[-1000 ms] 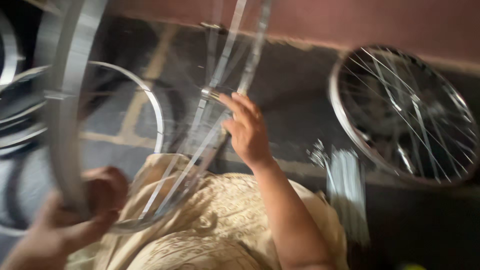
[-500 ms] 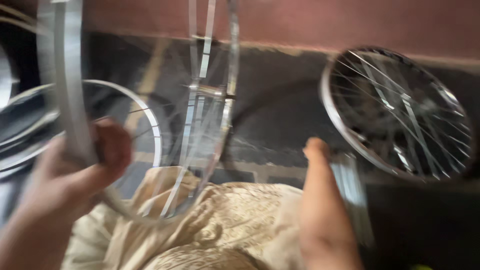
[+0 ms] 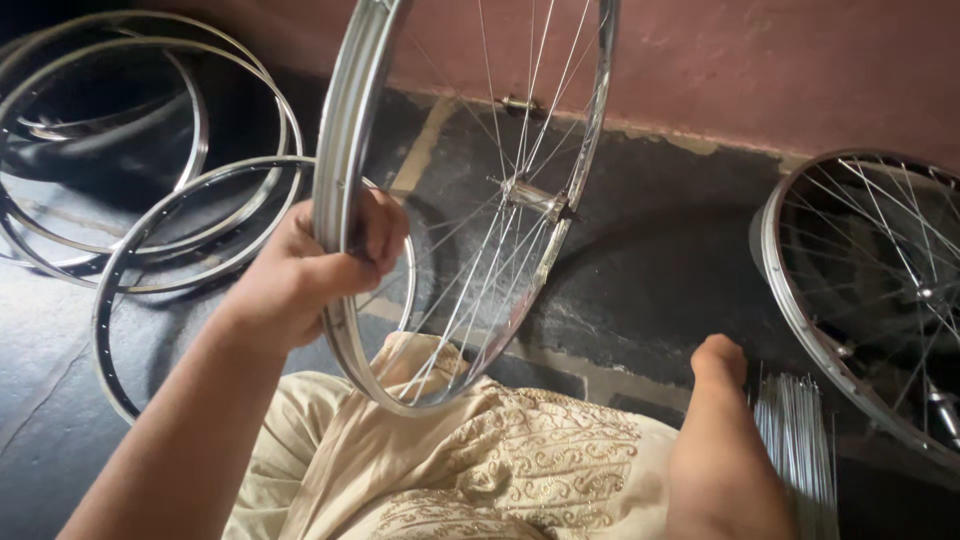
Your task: The person is assembling a bicycle wheel by hand, inserting spokes into the hub and rim, and securing them with nipples. They rotate the wheel to access different spoke holes and continue the process of lacing the wheel.
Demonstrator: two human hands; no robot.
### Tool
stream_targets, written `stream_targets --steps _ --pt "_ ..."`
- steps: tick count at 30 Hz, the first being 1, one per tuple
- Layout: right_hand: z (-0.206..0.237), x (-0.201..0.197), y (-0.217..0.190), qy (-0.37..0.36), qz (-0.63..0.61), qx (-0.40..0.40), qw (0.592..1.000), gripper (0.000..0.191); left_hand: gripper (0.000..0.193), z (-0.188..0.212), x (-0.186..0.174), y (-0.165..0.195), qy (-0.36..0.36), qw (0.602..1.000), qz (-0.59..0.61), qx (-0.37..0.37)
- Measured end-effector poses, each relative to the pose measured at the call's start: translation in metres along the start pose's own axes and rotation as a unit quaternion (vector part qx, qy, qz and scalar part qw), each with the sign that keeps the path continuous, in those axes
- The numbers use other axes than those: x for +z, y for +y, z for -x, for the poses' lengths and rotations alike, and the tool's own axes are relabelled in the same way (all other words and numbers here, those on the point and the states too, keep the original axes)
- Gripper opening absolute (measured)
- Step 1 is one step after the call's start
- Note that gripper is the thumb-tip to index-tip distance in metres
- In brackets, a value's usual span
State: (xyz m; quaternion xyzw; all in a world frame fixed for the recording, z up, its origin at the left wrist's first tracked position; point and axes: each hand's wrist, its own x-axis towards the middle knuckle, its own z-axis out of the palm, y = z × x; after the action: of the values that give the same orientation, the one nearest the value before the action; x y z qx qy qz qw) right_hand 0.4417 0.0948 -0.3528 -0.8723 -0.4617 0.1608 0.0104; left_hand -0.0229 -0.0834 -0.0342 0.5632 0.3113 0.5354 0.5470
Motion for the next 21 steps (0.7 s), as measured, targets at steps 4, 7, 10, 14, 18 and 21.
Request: stream_targets --steps 4,7,10,14,18,21 --pt "-0.009 -0.006 -0.008 0.066 -0.021 -0.083 0.994 0.033 0.018 -0.002 -0.006 -0.003 0.002 1.000 -0.007 -0.012" --pt "0.000 -0.021 -0.017 0.073 -0.027 -0.204 0.976 0.023 0.015 -0.005 0.000 -0.005 -0.009 1.000 -0.001 -0.012" --pt "0.050 -0.037 -0.030 0.072 -0.241 -0.236 0.939 0.019 0.015 -0.010 0.017 -0.007 0.002 1.000 0.000 -0.029" --pt "0.156 -0.061 -0.049 -0.068 -0.542 -0.266 0.794 0.010 0.017 -0.011 0.048 -0.009 0.076 0.994 -0.041 -0.066" --pt "0.267 -0.087 -0.022 -0.155 -0.529 -0.311 0.774 0.011 0.016 -0.001 0.083 -0.009 0.142 0.982 -0.065 -0.109" --pt "0.330 -0.101 -0.007 -0.191 -0.609 -0.464 0.614 0.005 0.013 0.002 0.111 -0.016 0.170 0.981 -0.029 -0.087"
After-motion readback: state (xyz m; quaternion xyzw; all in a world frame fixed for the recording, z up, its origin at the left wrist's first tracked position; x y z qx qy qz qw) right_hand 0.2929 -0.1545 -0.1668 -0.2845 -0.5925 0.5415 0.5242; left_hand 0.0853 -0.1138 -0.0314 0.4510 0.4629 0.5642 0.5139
